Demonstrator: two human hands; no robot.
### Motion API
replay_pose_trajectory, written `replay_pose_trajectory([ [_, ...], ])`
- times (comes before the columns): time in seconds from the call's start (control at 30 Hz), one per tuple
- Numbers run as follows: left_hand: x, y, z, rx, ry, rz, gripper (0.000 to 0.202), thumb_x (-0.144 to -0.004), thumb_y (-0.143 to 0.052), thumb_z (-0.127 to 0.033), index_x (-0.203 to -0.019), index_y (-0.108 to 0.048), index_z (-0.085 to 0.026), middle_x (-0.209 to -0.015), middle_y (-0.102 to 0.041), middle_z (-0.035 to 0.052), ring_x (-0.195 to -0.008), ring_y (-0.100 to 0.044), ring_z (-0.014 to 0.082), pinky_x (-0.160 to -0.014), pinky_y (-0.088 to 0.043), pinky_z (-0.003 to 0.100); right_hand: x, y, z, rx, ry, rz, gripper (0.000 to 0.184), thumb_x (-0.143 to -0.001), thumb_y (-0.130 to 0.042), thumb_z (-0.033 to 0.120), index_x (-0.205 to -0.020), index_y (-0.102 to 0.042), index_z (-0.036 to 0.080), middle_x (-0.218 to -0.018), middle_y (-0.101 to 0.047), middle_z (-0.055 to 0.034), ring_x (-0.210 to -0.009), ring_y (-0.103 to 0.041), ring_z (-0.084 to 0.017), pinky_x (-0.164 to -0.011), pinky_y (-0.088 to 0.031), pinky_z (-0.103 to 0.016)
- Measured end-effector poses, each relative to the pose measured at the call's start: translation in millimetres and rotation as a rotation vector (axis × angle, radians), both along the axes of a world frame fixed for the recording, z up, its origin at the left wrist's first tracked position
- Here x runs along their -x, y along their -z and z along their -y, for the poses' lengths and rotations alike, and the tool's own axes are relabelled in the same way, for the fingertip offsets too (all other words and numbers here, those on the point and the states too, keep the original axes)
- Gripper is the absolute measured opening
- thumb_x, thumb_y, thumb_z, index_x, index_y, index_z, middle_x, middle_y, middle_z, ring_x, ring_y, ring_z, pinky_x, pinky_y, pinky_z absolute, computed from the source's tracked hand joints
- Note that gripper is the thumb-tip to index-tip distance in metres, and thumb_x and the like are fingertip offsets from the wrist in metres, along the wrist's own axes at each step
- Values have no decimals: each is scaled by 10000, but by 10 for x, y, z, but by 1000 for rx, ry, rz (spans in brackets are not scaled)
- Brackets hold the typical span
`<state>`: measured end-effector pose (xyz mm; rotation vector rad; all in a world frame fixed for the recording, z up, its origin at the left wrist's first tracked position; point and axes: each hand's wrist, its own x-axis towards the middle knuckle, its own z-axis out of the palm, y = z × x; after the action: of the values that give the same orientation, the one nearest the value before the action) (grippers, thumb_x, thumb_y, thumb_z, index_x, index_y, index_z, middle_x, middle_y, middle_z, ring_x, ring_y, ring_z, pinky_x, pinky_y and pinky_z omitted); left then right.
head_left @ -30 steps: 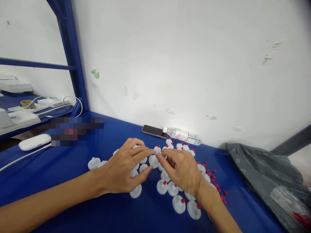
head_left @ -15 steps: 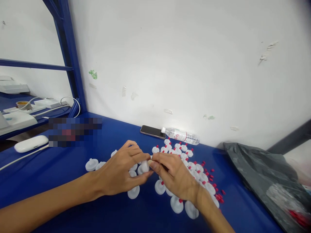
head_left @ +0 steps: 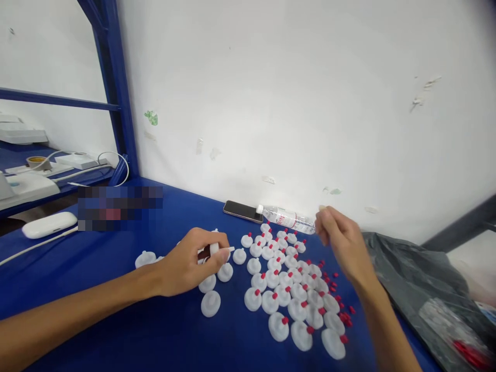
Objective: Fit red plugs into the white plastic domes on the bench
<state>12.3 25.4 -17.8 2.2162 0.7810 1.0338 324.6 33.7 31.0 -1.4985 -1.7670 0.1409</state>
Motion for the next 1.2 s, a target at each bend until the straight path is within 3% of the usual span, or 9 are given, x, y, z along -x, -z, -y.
replay_pose_trajectory([
  [0.13, -49, 17, 88, -101, -12, -138, 204, -1008, -424, -278, -880, -568, -211, -751, -621, -19, -648, -546, 148, -657, -473, 283, -446, 114, -145, 291, 343, 550, 369, -1004, -422, 452, -765, -606, 238, -706, -656, -79, -637, -583, -213, -605, -332, -344],
  [0.23, -83, 62, 120, -174, 22, -132, 152, -999, -497, -218, -928, -630, -232, -952, -679, 24, -876, -604, 184, -842, -508, 330, -590, 317, -211, 383, 333, 601, 264, -960, -525, 353, -813, -703, 226, -751, -708, -120, -649, -637, -236, -591, -338, -340],
  [0.33, -100, 127, 120, -200, 17, -151, 168, -995, -554, -219, -963, -710, -271, -1116, -647, 52, -1003, -587, 207, -917, -497, 372, -637, 461, -257, 431, 291, 611, 208, -923, -594, 343, -831, -742, 229, -771, -726, -110, -655, -662, -232, -585, -362, -329],
  [0.5, -112, 215, 92, -176, -71, -165, 164, -978, -609, -215, -1075, -697, -314, -1060, -694, 5, -1017, -631, 209, -1095, -403, 475, -648, 481, -277, 460, 252, 623, 271, -904, -615, 450, -829, -754, 229, -781, -725, -97, -703, -677, -248, -599, -393, -331],
  [0.7, -136, 213, 74, -140, 16, -57, 117, -965, -622, -197, -1013, -708, -261, -1085, -735, 32, -957, -704, 178, -847, -572, 288, -507, 342, -228, 328, 259, 666, 310, -979, -471, 406, -919, -736, 257, -821, -740, -113, -719, -675, -262, -607, -378, -348],
  [0.77, -140, 223, 78, -134, 37, -59, 128, -957, -634, -190, -1017, -717, -267, -1069, -744, 34, -950, -716, 183, -834, -582, 290, -390, 282, -210, 279, 224, 645, 317, -991, -446, 376, -908, -727, 254, -804, -735, -108, -723, -669, -259, -606, -353, -339],
  [0.97, -131, 310, 66, -178, 67, -164, 160, -893, -736, -131, -943, -709, -281, -979, -789, -35, -1199, -679, 226, -1166, -382, 441, 78, 130, -98, 171, 29, 499, 344, -1045, -387, 386, -979, -693, 245, -749, -711, -17, -696, -627, -184, -652, -365, -295],
  [1.1, -129, 329, 39, -133, 69, -197, 167, -878, -749, -138, -952, -716, -284, -986, -790, -22, -1261, -641, 263, -1164, -369, 498, 347, 98, 62, 227, -258, 335, 363, -1017, -464, 451, -842, -701, 239, -721, -702, 15, -623, -575, -142, -639, -393, -278],
  [1.2, -121, 330, 31, -105, 56, -191, 180, -870, -757, -149, -974, -720, -291, -1034, -778, -9, -1281, -618, 263, -1147, -391, 477, 472, 94, 172, 352, -430, 272, 317, -965, -568, 501, -823, -742, 277, -743, -728, 38, -635, -596, -137, -614, -414, -274],
])
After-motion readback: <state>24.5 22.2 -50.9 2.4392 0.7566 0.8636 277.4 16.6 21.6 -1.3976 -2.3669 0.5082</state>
